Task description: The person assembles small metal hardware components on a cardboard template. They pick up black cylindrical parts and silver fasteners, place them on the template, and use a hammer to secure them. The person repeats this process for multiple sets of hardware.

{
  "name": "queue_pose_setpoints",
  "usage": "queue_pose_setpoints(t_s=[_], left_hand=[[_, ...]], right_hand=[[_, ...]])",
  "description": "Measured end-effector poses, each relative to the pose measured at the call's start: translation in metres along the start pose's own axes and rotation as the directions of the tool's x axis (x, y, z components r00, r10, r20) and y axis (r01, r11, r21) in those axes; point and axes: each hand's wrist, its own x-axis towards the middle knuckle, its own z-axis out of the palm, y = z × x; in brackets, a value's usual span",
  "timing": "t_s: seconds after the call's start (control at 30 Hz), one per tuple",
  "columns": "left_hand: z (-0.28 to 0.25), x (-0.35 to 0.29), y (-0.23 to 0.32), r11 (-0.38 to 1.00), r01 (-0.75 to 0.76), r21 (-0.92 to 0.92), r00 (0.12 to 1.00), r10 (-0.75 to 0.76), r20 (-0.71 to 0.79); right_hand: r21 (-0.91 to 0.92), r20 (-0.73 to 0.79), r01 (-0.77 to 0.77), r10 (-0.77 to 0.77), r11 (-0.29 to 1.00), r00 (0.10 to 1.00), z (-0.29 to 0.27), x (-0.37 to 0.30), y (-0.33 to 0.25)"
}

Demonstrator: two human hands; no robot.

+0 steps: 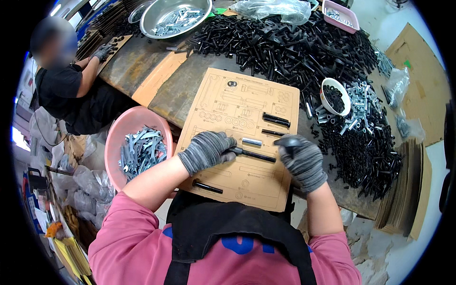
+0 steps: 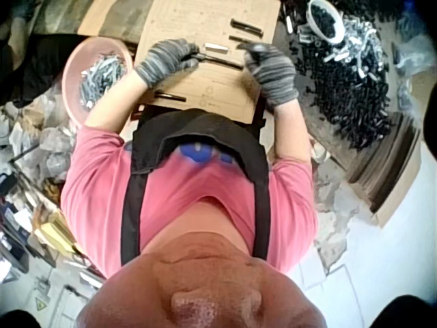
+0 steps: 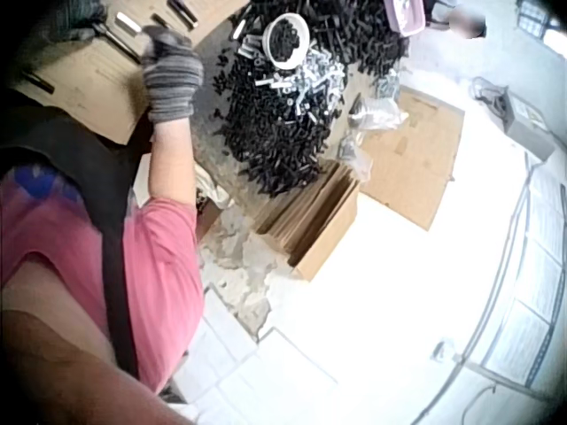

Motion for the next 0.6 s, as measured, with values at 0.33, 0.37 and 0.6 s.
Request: queue_pose_setpoints(t_s=[0.33, 0.37, 0.6], left_hand=[[0.002, 0.010, 0.000, 0.999, 0.035, 0.034, 0.999, -0.035, -0.001], [0.000, 0.007, 0.001, 0.999, 0.047, 0.006, 0.997, -0.046, -0.056], [-0.021, -0.015, 0.027, 0.796, -0.266, -0.543, 0.949, 0.117, -0.293]], right_hand=[[-0.025, -0.139, -0.183, 0.178, 0.983, 0.974, -0.011, -0.029, 0.017], [-0.054, -0.092, -0.165, 0.160, 0.985, 0.983, -0.014, -0.023, 0.008], [-0.203, 0.249, 0.201, -0.148, 0.958, 0.957, 0.033, 0.003, -0.039]])
